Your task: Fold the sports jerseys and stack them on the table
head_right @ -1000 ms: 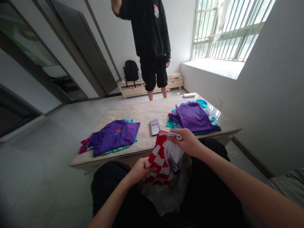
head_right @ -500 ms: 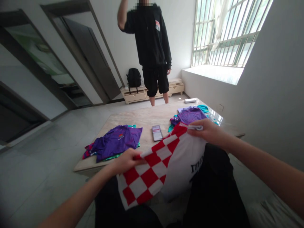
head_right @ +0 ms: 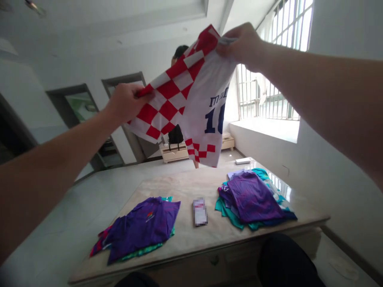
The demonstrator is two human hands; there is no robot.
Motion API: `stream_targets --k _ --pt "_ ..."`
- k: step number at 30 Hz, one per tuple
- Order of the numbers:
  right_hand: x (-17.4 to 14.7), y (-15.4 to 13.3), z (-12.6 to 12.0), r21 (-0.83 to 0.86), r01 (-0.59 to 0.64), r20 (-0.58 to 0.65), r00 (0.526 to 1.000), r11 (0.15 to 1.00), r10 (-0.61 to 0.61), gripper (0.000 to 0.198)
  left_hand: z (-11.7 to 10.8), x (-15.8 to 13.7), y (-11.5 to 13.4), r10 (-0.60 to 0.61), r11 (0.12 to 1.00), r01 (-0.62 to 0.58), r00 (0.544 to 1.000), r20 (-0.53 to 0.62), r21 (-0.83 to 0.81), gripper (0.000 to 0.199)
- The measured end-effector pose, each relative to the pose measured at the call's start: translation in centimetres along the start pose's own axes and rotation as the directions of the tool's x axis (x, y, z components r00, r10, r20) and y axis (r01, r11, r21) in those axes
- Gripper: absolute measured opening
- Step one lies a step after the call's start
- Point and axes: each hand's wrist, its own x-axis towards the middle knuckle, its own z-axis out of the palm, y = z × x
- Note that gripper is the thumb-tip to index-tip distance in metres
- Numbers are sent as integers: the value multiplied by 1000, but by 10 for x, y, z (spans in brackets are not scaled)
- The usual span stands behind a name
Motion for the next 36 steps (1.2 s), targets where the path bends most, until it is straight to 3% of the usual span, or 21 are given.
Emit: stream_targets --k 2,4,6,8,10,13,15,18,20,23,26,29,31,33,34,36 --pt "-27 14 -3 -169 52 63 997 984 -42 65 18 -24 8 5 999 -7 999 -34 -52 61" --pt "-74 37 -4 -356 107 137 989 928 -61 67 49 -62 22 7 984 -11 1000 -23 -178 36" --pt "-137 67 -5 -493 94 212 977 865 14 63 84 -109 43 12 941 18 996 85 -337 24" --pt "-213 98 -11 -502 49 293 949 863 116 46 116 -166 72 -14 888 129 967 254 -442 21" --pt "-297 125 -20 -441 -17 425 877 898 225 28 140 -231 104 -19 824 259 901 432 -504 19" --pt "-412 149 -41 -414 -285 420 783 864 460 17 158 -328 151 80 722 396 767 636 -568 24" --pt "-463 155 -51 -396 -412 454 689 821 565 18 160 -376 173 140 672 479 667 732 -565 26" --pt "-482 161 -47 -377 -440 557 595 815 579 24 163 -408 178 142 646 554 590 795 -526 27" --pt "-462 173 -26 -386 -389 596 588 837 548 27 175 -405 164 70 674 572 581 811 -467 31" --pt "-411 207 25 -361 -334 600 632 871 491 33 206 -383 131 -71 727 592 569 819 -349 34" --pt "-371 241 85 -283 -446 475 704 849 528 27 235 -370 103 -183 746 618 549 815 -249 33" --pt "-369 263 134 -224 -564 339 720 795 606 29 249 -382 101 -312 761 635 537 784 -132 35" --pt "-396 267 152 -174 -642 252 704 747 664 43 250 -403 116 -360 777 624 551 753 -85 43" --pt "-446 258 159 -109 -746 158 640 657 752 49 247 -433 141 -334 791 599 593 733 -123 43" --pt "-478 250 161 -74 -803 116 582 592 805 48 244 -449 154 -306 784 597 609 732 -169 38" --pt "-549 226 163 -6 -916 61 400 401 914 43 239 -477 181 -240 728 636 587 773 -257 32"
